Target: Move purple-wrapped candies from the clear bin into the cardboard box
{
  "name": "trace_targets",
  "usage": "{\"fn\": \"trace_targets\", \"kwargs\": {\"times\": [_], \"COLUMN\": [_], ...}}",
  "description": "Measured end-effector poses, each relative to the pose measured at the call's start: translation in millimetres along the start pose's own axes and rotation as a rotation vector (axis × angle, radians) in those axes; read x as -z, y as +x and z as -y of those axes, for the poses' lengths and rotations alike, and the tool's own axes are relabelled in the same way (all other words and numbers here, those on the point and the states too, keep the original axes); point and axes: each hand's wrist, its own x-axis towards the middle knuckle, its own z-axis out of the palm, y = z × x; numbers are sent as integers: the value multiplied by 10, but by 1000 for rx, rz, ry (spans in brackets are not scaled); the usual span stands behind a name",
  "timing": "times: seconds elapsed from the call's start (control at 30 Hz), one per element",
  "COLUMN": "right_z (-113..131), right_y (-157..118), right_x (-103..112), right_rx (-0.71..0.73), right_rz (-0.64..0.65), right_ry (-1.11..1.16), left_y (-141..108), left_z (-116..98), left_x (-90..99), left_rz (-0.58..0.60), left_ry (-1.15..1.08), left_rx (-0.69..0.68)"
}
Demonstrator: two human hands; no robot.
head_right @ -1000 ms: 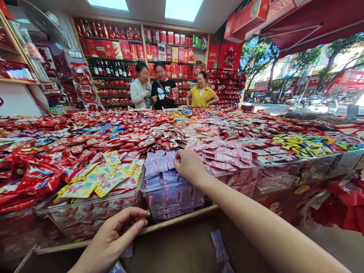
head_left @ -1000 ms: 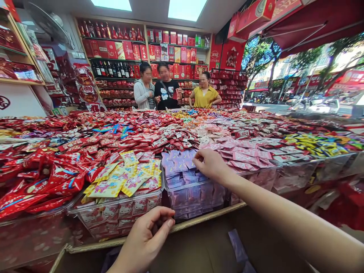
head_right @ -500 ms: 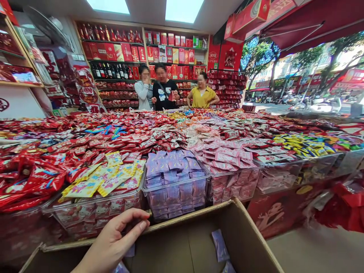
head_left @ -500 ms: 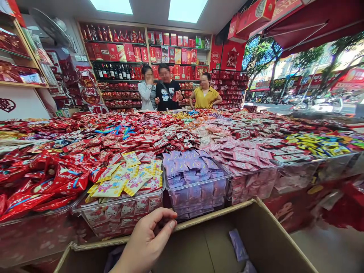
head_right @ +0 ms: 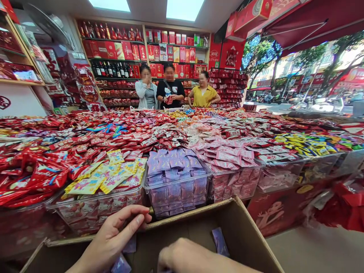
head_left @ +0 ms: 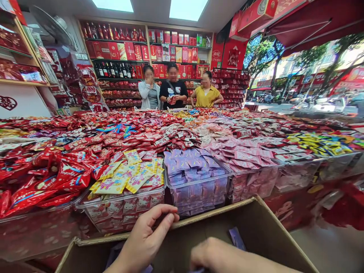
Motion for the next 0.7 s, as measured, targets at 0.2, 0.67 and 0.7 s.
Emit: {"fn": "trace_targets", "kwargs": {"times": [0.2, 0.67, 0.7], "right_z": [130, 44, 43], "right_y": [132, 139, 134], "right_x": [423, 343, 327], "right_rx": [-200, -294, -287], "right_rz": [-385, -412, -404], "right_ry": [546, 859, 845], "left_y": [-45, -19, -18], "left_z": [-145, -211, -198], "left_x": [-48, -143, -145], "left_rz": [232, 239, 234], "left_ry": [-131, -150, -135], "left_rx": [-46, 81, 88]}}
